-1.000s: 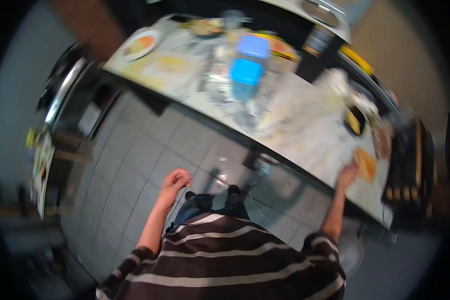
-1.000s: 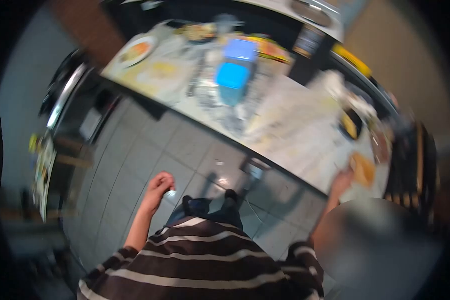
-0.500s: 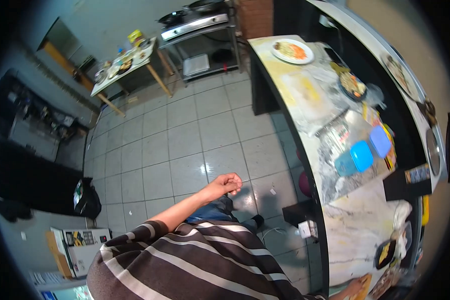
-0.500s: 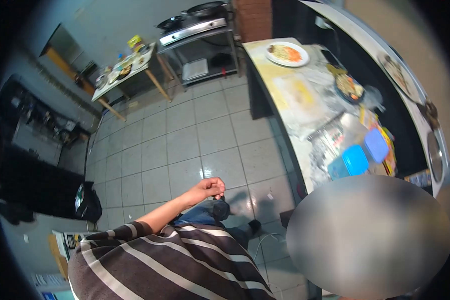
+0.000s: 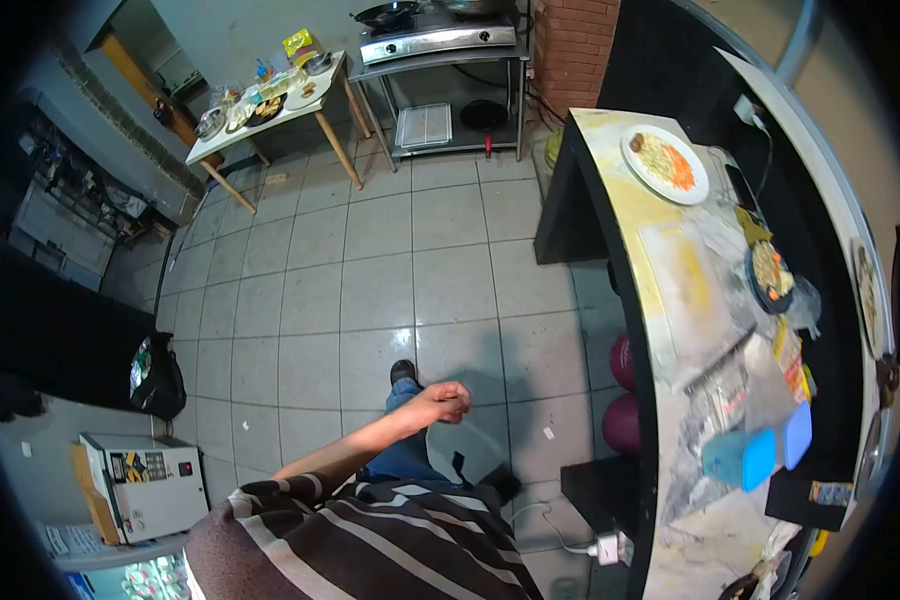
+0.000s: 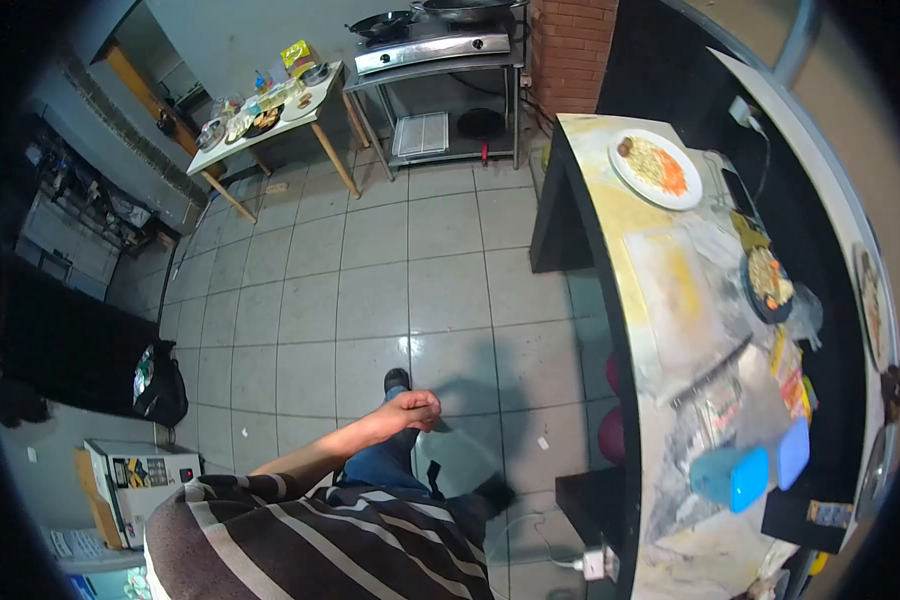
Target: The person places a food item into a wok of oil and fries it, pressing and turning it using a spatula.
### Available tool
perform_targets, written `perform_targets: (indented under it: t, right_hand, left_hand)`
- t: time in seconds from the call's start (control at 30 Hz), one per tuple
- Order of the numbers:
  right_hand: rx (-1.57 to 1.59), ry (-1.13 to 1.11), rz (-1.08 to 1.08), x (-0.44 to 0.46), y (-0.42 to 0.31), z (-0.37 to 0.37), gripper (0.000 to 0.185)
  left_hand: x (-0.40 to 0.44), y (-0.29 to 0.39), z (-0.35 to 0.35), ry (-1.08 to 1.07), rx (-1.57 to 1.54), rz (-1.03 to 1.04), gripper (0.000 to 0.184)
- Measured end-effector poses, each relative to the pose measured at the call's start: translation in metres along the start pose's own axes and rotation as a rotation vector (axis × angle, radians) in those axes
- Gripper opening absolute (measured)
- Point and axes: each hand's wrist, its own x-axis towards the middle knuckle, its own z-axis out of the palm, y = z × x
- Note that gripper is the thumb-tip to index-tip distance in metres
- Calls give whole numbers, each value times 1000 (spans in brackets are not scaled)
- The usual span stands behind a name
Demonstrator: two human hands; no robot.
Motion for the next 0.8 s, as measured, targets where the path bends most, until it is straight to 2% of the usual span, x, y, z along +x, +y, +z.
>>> perform_targets:
  t: [0.03,0.1,0.13,0.17,0.2,0.23,0.27,0.3,0.33,0.4,0.47,0.53,0.57,0.6,0.63,0.67,0.7,0.73,0.77,0.8]
  right_hand:
    - [145,-84,-106,-8,-59,4,32]
    - [536,-374,-497,-27,-199,35,31]
    - [1043,-693,-15,-33,-363,11,27]
    - [840,-769,-432,-24,-471,-5,25]
    - [1098,-955,-395,-35,-566,-5,23]
    - [1156,-1135,-308,-42,-652,-11,22]
    - [1231,-1091,-434,-36,-735,-13,21]
    - [1275,-1089,-536,-39,-790,-23,19]
    - [1273,-1101,-542,-37,-842,-26,19]
    - [1266,-1234,-433,-23,-930,-25,17]
    - [1304,-1182,-412,-9,-1004,10,17]
    - [1384,-1068,-419,7,-1131,59,15]
    - [1614,-941,-484,9,-1196,86,15]
    - [1629,-1031,-549,23,-1271,106,16]
    - [1745,-1002,-599,33,-1357,129,16]
    - [1894,-1026,-595,42,-1452,161,21]
    - [1871,-1232,-465,54,-1534,181,32]
    - [1929,-1257,-397,64,-1615,198,39]
    - [1949,-1276,-310,77,-1670,213,46]
    - [1894,-1254,-332,98,-1713,209,51]
  left_hand:
    - [8,11,-31,-4,5,-5,12]
    - [25,39,-101,181,27,127,13]
    - [26,63,-133,335,-37,150,13]
    - [25,75,-180,324,-43,170,13]
    - [24,86,-236,454,-38,229,13]
    - [35,108,-289,588,-28,285,14]
    - [58,137,-330,590,-28,308,14]
    - [63,153,-359,707,-44,305,14]
    - [79,176,-384,827,-65,325,14]
    - [119,249,-418,817,-20,330,15]
    - [158,318,-456,817,84,352,18]
    - [226,396,-539,794,98,382,19]
    - [258,418,-563,747,95,408,22]
    - [293,446,-587,755,91,410,22]
    - [319,469,-608,757,88,475,24]
    - [335,491,-626,781,85,560,28]
    - [347,519,-642,857,80,613,28]
    - [357,541,-650,874,121,578,35]
    - [371,555,-653,861,150,523,43]
    - [387,575,-663,891,140,544,43]
